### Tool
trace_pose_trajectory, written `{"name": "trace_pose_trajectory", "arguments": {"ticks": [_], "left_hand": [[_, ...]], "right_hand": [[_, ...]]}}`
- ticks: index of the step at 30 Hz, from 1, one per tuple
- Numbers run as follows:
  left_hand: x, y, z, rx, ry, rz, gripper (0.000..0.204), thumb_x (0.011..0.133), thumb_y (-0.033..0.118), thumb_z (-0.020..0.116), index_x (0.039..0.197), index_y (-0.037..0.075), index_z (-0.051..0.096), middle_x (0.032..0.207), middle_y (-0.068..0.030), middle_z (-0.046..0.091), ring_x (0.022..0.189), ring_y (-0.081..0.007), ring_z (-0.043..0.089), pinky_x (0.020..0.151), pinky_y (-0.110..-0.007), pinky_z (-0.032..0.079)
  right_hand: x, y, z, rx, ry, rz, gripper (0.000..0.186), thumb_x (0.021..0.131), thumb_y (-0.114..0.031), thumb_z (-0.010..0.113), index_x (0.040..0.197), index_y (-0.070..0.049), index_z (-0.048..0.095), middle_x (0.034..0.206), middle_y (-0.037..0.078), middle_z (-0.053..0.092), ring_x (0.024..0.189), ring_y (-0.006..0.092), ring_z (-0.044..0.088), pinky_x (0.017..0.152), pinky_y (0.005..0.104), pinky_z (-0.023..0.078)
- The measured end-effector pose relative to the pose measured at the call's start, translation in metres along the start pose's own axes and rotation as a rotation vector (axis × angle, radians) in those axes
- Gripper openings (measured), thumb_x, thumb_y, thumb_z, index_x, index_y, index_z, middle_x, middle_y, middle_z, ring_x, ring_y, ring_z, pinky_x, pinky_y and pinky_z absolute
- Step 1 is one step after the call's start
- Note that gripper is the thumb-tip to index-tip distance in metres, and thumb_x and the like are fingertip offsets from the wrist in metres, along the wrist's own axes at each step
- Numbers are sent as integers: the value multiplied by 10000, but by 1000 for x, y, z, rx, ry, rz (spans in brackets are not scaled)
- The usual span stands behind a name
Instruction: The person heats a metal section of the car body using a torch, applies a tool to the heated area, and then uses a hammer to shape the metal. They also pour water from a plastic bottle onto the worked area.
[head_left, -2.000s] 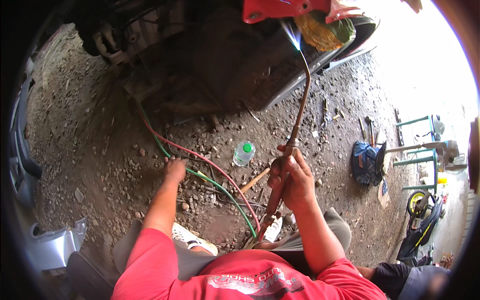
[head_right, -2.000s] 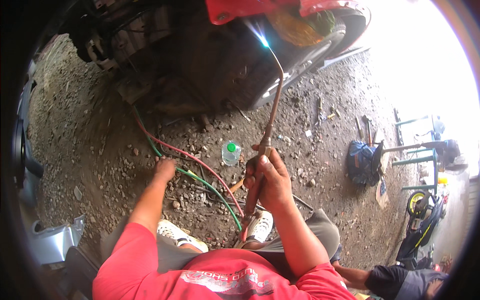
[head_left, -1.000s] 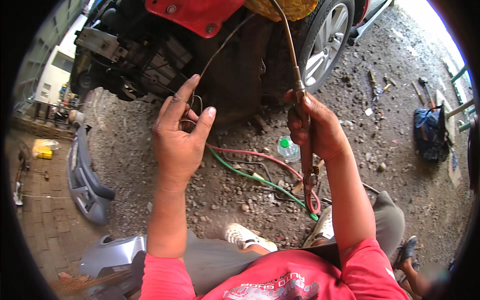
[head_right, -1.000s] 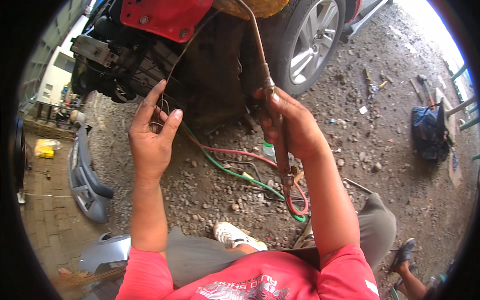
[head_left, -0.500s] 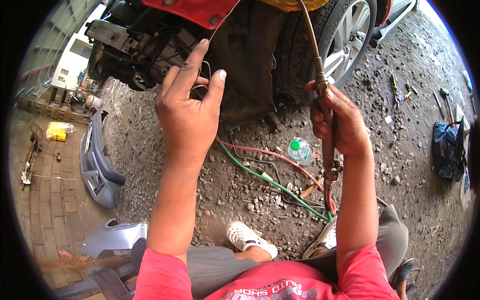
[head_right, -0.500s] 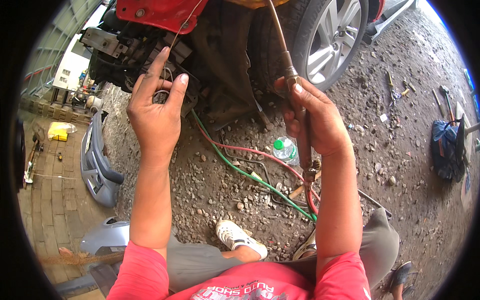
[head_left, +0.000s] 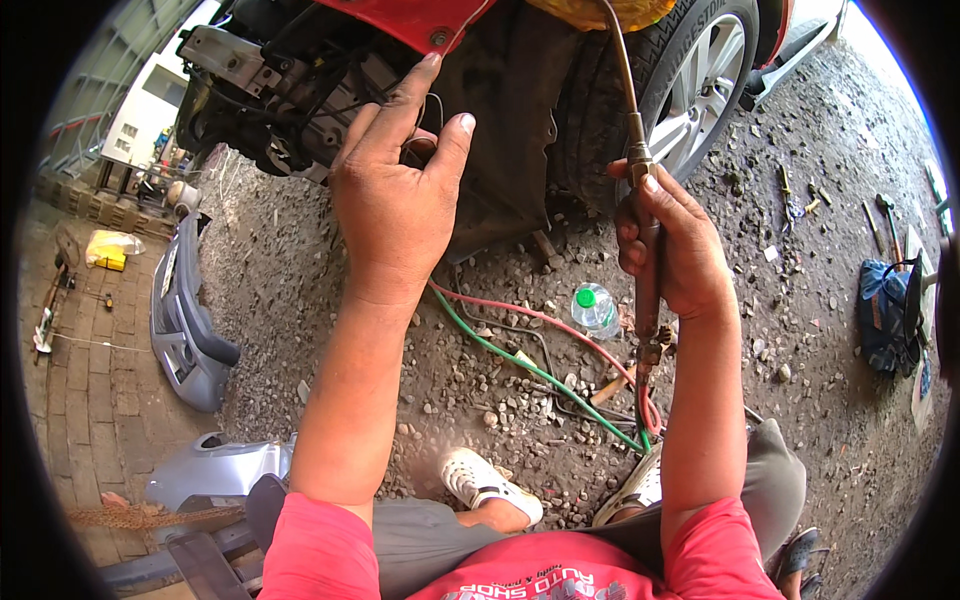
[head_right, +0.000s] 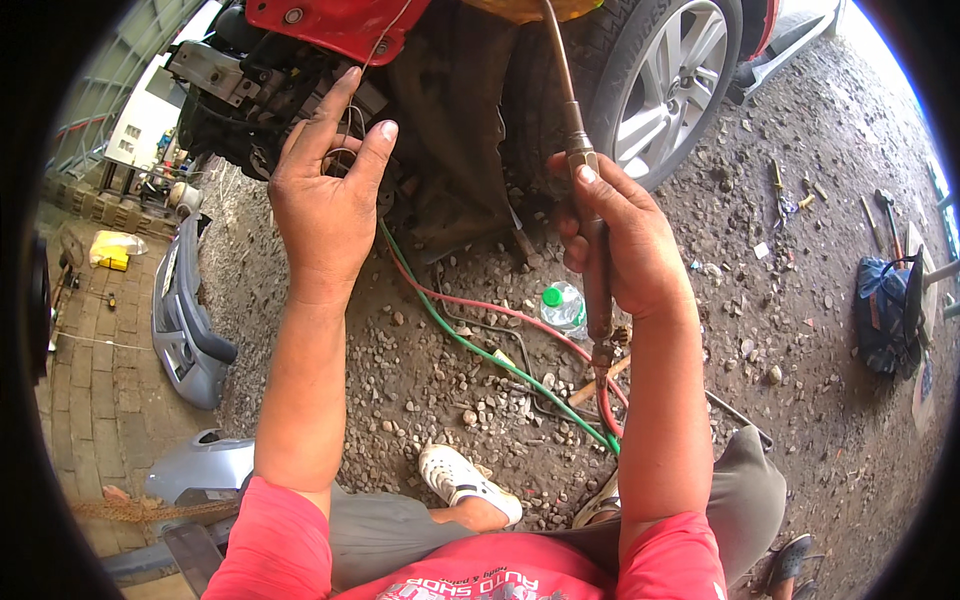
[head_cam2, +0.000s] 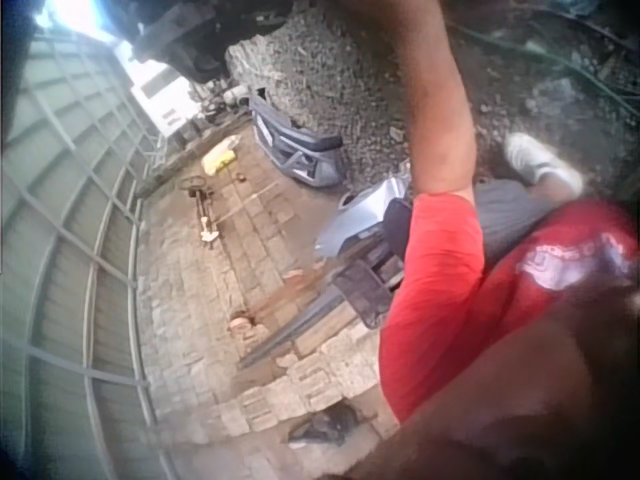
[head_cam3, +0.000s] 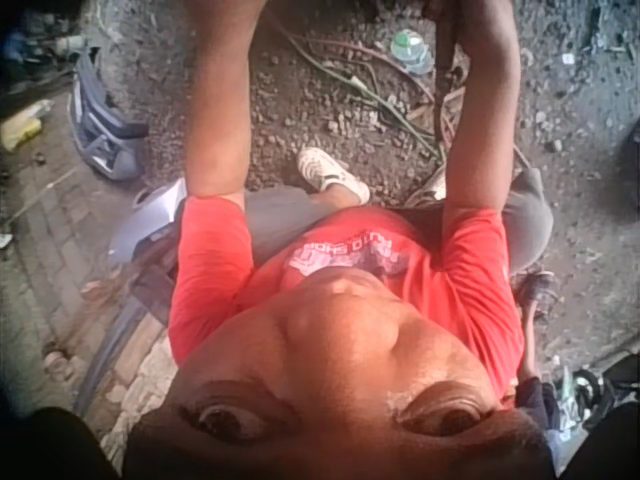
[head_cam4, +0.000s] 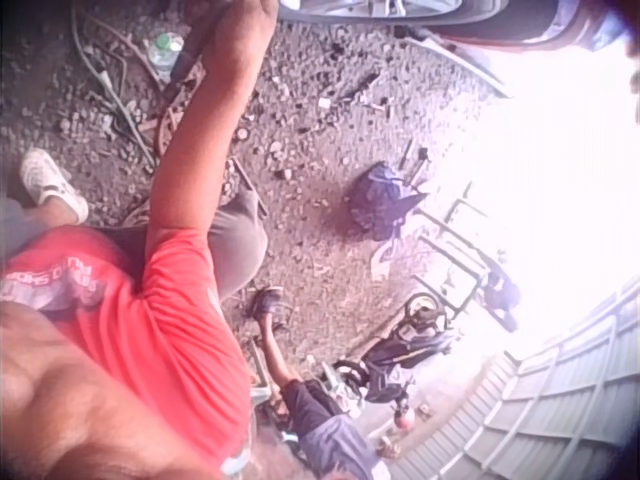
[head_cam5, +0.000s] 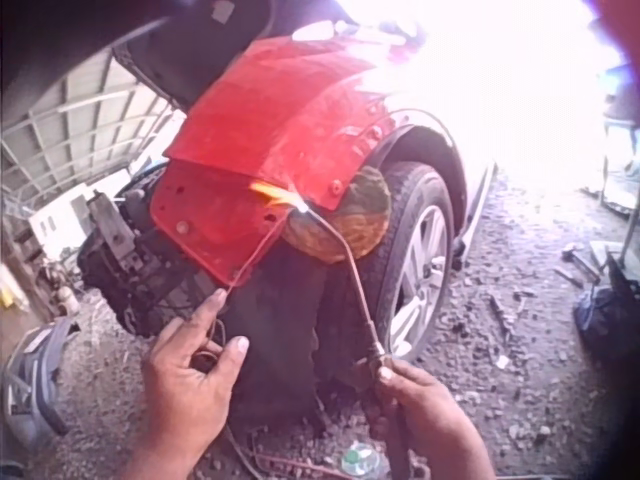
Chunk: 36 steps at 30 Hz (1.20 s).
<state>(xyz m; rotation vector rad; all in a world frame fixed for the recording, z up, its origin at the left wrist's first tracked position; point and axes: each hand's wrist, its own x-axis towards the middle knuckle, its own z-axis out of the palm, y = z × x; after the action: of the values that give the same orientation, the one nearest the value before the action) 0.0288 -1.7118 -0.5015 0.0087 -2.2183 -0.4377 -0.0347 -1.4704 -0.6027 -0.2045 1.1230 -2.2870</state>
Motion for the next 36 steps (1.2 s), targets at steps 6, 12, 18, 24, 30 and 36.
{"name": "trace_pose_trajectory", "arguments": {"ticks": [6, 12, 18, 24, 30, 36], "left_hand": [[-1, 0, 0, -9, -5, 7, 511, 872, 110, 838, 1365, 191, 729, 871, -21, 649, 746, -130, 667, 713, -316, 578], [-3, 1, 0, -7, -4, -19, 500, 874, 116, 840, 1356, 189, 732, 869, -16, 654, 754, -124, 676, 716, -314, 585], [-3, 0, 4, -18, -5, -14, 501, 873, 129, 845, 1357, 194, 733, 861, -7, 645, 744, -122, 667, 711, -312, 584], [-2, 3, 7, -23, 6, -22, 509, 871, 129, 846, 1363, 191, 730, 853, -10, 638, 736, -123, 660, 694, -313, 577], [-3, 4, 7, -23, -2, -42, 503, 874, 131, 843, 1362, 187, 731, 864, -13, 642, 748, -126, 666, 695, -315, 576], [-4, 3, 6, -21, -12, -50, 499, 880, 138, 839, 1366, 180, 730, 867, -11, 642, 767, -131, 672, 727, -320, 580]], "right_hand": [[-1, -3, -4, -5, 5, -16, 348, 1085, -320, 607, 1346, -93, 646, 865, 27, 549, 659, 96, 515, 564, 235, 443], [-1, -4, -1, -1, 49, -34, 331, 1084, -305, 617, 1343, -103, 648, 850, 25, 541, 653, 94, 522, 559, 234, 445], [-3, -8, 2, -98, 104, -37, 331, 1082, -295, 627, 1347, -99, 640, 807, 19, 569, 594, 83, 514, 540, 230, 444], [-11, -15, 7, -149, 156, -74, 334, 1083, -295, 631, 1351, -97, 639, 801, 13, 577, 586, 71, 522, 526, 222, 440], [-11, -15, 2, -135, 141, -85, 334, 1086, -295, 628, 1351, -92, 641, 789, 11, 575, 581, 70, 535, 519, 220, 444], [-8, -15, 0, -127, 132, -83, 326, 1087, -286, 627, 1346, -89, 643, 787, 11, 572, 580, 72, 534, 517, 222, 443]]}}
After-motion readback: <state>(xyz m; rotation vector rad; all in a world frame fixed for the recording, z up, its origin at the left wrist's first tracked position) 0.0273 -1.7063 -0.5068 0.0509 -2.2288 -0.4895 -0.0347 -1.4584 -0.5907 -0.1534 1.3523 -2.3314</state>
